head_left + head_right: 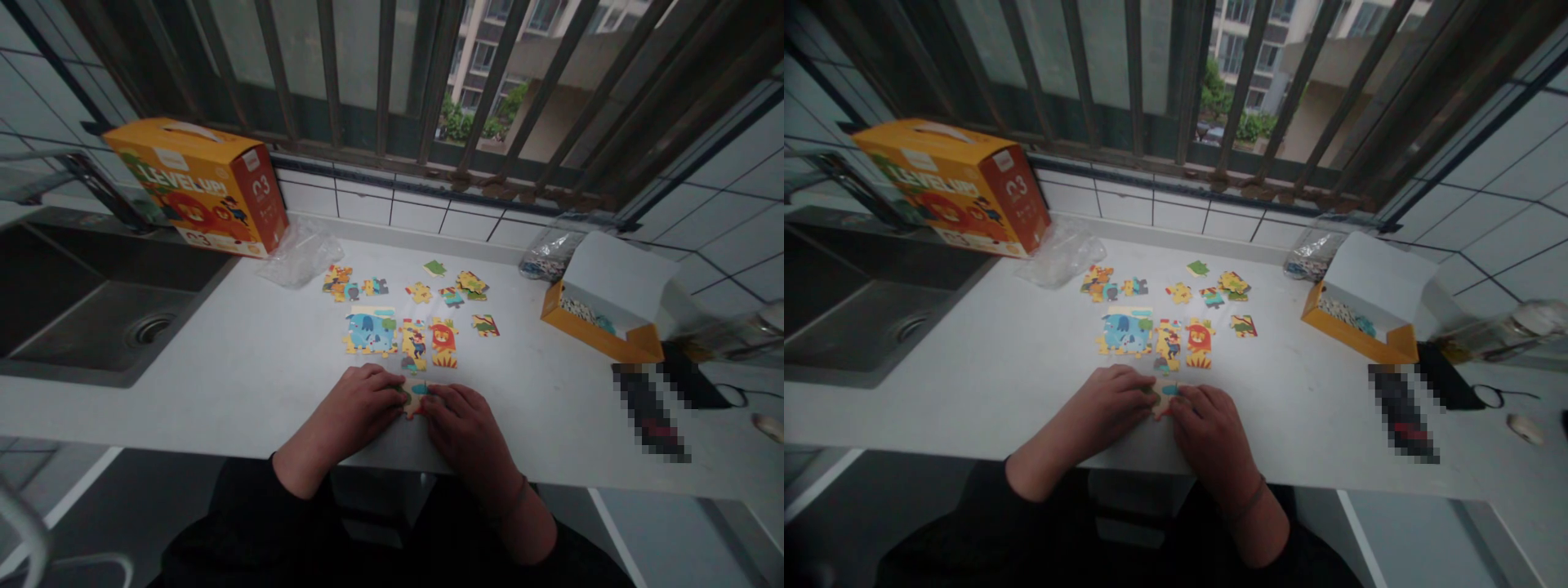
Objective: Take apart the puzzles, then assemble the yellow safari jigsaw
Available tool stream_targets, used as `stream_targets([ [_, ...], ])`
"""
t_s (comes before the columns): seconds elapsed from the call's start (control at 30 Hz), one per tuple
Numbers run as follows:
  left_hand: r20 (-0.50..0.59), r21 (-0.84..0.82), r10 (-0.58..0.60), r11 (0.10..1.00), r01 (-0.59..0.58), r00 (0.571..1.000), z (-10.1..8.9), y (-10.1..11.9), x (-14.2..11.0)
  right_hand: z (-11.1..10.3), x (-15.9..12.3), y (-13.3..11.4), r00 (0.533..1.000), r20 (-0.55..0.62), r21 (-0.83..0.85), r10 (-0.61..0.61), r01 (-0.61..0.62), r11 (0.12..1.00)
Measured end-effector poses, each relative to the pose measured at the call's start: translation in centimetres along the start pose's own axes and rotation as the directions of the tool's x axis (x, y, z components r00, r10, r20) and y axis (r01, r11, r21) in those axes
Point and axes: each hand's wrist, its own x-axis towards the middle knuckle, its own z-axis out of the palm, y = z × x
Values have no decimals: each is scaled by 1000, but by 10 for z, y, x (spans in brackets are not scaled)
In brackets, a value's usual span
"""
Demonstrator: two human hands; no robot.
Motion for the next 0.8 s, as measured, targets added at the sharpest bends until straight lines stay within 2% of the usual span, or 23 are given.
stream_targets([
  [0.37, -8, -23, -18, 1000, 18, 1000, 4, -3, -2, -2, -1, 3, 997, 76, 7, -15, 14, 1000],
  [0.5, 17, -10, -23, 1000, 23, 1000, 3, -2, -2, 1, -2, 2, 1000, 24, 77, -5, 3, 997],
  [0.6, 38, -16, -4, 1000, 5, 999, -8, -3, 1, 3, -5, 2, 1000, 4, 112, 22, -22, 993],
  [0.67, -23, 3, -40, 999, 40, 999, -22, -10, 5, 4, -6, 1, 999, -6, 117, 36, -35, 993],
  [0.73, -151, 49, -136, 988, 145, 979, -39, -24, 14, 3, -6, 1, 999, -17, 120, 45, -43, 992],
  [0.8, -221, 104, -257, 953, 285, 941, -57, -46, 27, 3, -5, 0, 998, -22, 120, 56, -53, 991],
])
